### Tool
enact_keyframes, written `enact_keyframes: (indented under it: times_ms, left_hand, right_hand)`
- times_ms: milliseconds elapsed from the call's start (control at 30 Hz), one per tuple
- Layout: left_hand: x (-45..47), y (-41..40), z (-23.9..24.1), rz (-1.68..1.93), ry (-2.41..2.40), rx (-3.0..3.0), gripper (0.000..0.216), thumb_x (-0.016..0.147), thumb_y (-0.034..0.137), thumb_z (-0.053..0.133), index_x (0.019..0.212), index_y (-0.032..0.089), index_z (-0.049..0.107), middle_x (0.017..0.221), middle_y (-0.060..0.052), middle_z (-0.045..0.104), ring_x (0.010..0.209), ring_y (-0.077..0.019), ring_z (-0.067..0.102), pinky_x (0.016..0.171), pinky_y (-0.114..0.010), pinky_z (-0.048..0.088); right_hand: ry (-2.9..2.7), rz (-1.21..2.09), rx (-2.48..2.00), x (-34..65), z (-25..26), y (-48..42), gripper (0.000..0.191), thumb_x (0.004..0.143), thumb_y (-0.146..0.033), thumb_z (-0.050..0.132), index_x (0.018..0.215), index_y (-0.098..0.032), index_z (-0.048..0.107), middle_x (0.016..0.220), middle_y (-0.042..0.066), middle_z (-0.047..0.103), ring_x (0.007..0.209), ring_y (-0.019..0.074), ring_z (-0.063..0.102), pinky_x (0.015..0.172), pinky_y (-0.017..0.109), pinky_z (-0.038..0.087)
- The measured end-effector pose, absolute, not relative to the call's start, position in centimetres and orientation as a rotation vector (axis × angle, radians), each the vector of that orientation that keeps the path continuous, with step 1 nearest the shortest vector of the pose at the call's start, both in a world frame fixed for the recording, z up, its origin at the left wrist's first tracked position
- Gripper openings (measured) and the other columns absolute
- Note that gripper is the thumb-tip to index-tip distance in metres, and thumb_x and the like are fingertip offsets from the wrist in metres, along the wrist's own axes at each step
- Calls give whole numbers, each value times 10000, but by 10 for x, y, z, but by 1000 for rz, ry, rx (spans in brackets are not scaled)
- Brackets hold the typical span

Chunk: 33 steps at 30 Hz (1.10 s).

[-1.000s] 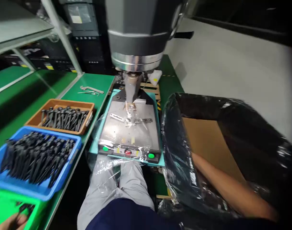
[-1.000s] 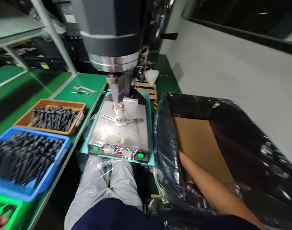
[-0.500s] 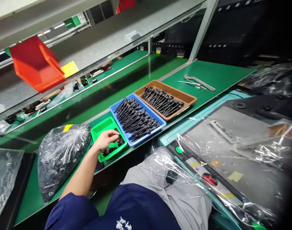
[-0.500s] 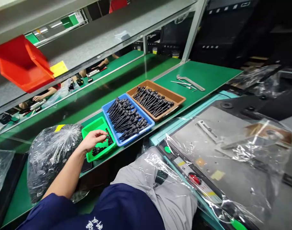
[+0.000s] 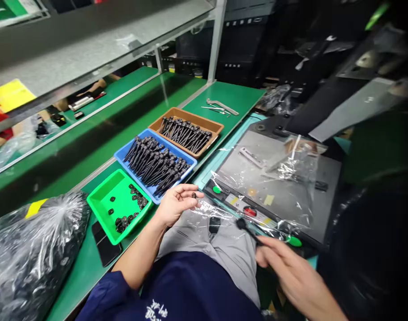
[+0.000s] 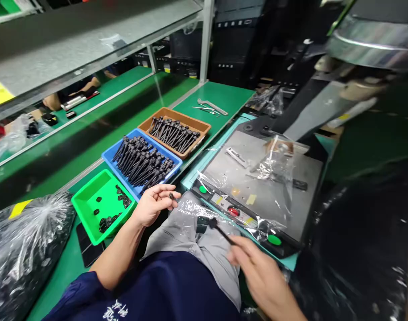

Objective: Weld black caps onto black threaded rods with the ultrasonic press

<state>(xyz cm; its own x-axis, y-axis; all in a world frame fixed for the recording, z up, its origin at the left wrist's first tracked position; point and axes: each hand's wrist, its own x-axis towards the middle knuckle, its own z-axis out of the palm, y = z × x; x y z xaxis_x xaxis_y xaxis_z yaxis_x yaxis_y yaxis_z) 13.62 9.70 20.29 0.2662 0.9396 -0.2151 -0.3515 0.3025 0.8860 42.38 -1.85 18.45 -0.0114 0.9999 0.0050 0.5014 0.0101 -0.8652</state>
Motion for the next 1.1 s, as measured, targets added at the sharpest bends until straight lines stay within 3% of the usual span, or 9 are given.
enact_keyframes:
  times_ms: [167,300,633,867,967,1100]
  left_hand:
    - [152,89,199,896,769,836,342,693,213,873,1005,158,745,1082,-119,780,1005,-245,737,842,-333,573]
    - [157,87,193,842,736,852,348,645,198,900,971,175,779,1049,-89,793,1009,-237,738,951,-374,552]
    - [164,88,181,731,788,717,407,593,269,928,949,161,762,1066,-115,784,907,-277,759,657,-321,608]
    - [175,85,170,712,727,707,507,590,423,927,984,172,731,1117,-120,768,978,-304,747,640,-319,626]
    - [188,72,162,851,810,838,524,699,545,824,1074,193,726,1196,-133,740,1027,-312,730,670,-350,631]
    - [197,57,150,1088,889,1312,429,884,409,682,1286,263,649,1288,-105,698,1106,-276,694,776,-378,613]
  right_hand:
    - [-1741,910,-1413,381,185,1,279,1010,-361,476,1113,-228,699,972,66,726,845,203,694,767,306,574]
    - [-1747,824,-1374,375,186,5,231,1008,-286,491,1120,-224,683,957,59,709,840,192,680,756,293,561]
    - [-1674,833,-1383,374,178,4,251,997,-305,493,1125,-236,699,882,79,686,790,221,653,711,351,540]
    - [-1399,1050,-1495,363,168,-4,232,948,-371,544,1036,-250,722,869,52,709,759,208,658,701,331,530]
    - [-1177,1262,-1526,357,165,-7,279,940,-452,542,1027,-243,705,758,18,671,682,185,622,635,299,502]
    - [-1024,1285,-1467,349,162,-11,324,928,-516,562,989,-221,684,710,5,602,650,159,551,608,279,451]
